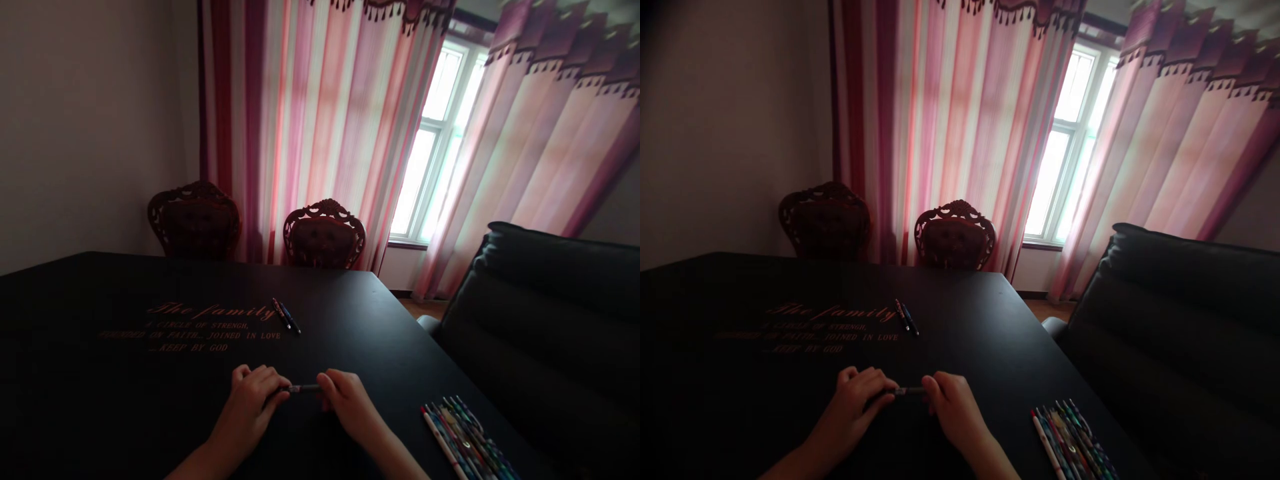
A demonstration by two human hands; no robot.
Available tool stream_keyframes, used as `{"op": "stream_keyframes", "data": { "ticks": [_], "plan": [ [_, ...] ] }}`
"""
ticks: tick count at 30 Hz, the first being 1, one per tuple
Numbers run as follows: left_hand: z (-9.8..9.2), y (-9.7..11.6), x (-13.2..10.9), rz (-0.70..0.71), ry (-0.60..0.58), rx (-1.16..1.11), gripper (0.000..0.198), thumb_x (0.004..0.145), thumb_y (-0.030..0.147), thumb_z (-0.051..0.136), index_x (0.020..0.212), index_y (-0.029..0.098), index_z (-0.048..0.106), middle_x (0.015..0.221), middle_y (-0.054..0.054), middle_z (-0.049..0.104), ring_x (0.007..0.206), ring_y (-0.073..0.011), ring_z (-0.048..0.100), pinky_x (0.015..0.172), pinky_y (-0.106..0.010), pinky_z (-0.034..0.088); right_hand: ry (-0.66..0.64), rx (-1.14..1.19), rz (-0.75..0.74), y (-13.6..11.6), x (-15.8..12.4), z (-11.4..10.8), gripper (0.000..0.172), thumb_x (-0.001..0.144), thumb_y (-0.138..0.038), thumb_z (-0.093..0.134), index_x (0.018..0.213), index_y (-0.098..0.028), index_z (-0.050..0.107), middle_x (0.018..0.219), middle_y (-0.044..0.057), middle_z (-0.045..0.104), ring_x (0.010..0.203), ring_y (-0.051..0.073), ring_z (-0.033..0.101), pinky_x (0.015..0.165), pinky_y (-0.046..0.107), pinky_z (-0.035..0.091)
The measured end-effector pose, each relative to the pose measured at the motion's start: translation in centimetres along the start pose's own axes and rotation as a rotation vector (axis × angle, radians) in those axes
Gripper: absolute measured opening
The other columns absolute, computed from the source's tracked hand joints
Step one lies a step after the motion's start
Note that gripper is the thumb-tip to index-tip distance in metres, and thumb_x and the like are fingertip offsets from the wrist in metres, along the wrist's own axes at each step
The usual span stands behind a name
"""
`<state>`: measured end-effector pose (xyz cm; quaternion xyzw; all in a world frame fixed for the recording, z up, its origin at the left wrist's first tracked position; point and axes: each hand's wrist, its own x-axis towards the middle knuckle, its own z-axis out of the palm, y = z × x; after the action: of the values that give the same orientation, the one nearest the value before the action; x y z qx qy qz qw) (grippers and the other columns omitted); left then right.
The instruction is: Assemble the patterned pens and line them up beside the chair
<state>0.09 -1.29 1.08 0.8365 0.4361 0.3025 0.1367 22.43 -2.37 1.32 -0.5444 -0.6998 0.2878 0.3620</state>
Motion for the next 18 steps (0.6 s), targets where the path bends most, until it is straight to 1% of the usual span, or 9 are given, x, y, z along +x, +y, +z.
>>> {"op": "stream_keyframes", "data": {
  "ticks": [3,7,10,12,15,18],
  "plan": [
    [0.06,0.03,-0.04,0.02,0.002,0.022,0.013,0.091,0.03,0.057,0.096,0.031,0.069,0.091,0.0,0.073,0.088,-0.0214,0.062,0.083,-0.038,0.026,-0.013,0.038,0.002,0.28,0.04,-0.11,0.022,0.084,-0.038,0.06,0.076,-0.018,0.063,0.067,-0.001,0.063,0.06,0.012,0.053,0.056,0.022,0.037],
    [0.0,0.09,0.04,0.034,0.025,0.036,0.014,0.091,0.03,0.056,0.097,0.03,0.069,0.09,-0.001,0.073,0.086,-0.0212,0.061,0.082,-0.038,0.026,-0.032,0.131,0.034,0.76,0.15,0.1,0.022,0.085,-0.038,0.058,0.076,-0.018,0.061,0.064,-0.001,0.063,0.058,0.012,0.053,0.055,0.023,0.038],
    [0.04,0.03,0.09,0.038,0.035,0.039,0.014,0.091,0.03,0.056,0.098,0.031,0.069,0.09,0.0,0.073,0.086,-0.021,0.061,0.082,-0.038,0.026,-0.034,0.219,0.049,0.94,0.16,0.28,0.016,0.081,-0.034,0.064,0.084,-0.019,0.06,0.067,-0.002,0.063,0.059,0.012,0.054,0.055,0.022,0.039],
    [0.1,-0.02,0.06,0.041,0.042,0.041,0.015,0.091,0.03,0.056,0.098,0.032,0.069,0.09,-0.001,0.073,0.086,-0.0211,0.061,0.082,-0.038,0.026,-0.036,0.26,0.056,0.89,0.13,0.32,0.014,0.082,-0.033,0.063,0.085,-0.019,0.059,0.066,-0.003,0.062,0.059,0.012,0.055,0.056,0.023,0.04],
    [0.16,-0.05,0.0,0.032,0.044,0.039,0.016,0.091,0.03,0.056,0.099,0.032,0.069,0.09,-0.001,0.073,0.085,-0.0214,0.061,0.081,-0.038,0.026,-0.013,0.251,0.035,0.69,0.08,0.29,0.014,0.08,-0.031,0.065,0.087,-0.02,0.06,0.072,-0.002,0.064,0.064,0.013,0.057,0.06,0.023,0.042],
    [0.12,-0.01,0.02,0.027,0.045,0.034,0.015,0.09,0.029,0.057,0.098,0.032,0.07,0.09,0.0,0.073,0.085,-0.0214,0.062,0.081,-0.037,0.026,-0.001,0.222,0.032,0.65,0.09,0.31,0.013,0.081,-0.032,0.063,0.085,-0.02,0.061,0.072,-0.001,0.064,0.066,0.014,0.057,0.06,0.024,0.041]
  ]
}}
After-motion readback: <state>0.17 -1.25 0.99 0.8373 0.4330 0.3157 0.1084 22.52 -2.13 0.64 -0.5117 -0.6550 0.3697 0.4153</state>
